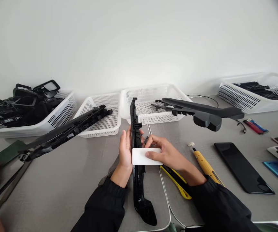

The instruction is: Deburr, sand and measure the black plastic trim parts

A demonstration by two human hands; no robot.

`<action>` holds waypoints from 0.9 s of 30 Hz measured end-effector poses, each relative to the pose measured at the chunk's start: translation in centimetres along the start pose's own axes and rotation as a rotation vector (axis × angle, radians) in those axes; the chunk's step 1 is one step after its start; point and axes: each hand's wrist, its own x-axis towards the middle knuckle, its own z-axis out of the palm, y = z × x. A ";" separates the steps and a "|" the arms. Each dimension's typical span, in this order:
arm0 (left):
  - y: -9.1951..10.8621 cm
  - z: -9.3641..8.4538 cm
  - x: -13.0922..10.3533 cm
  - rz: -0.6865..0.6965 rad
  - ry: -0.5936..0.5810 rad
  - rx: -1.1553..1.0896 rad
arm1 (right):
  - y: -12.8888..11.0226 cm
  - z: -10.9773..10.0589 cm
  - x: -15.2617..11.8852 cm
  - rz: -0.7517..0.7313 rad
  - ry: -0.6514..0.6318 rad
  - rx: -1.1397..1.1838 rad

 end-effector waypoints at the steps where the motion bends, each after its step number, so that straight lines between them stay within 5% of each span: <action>1: 0.0 0.0 0.0 -0.001 -0.004 0.009 | 0.0 0.0 0.0 -0.002 -0.004 0.004; 27: -0.2 0.3 -0.3 -0.019 -0.024 0.042 | -0.1 -0.4 -0.1 -0.007 0.000 -0.013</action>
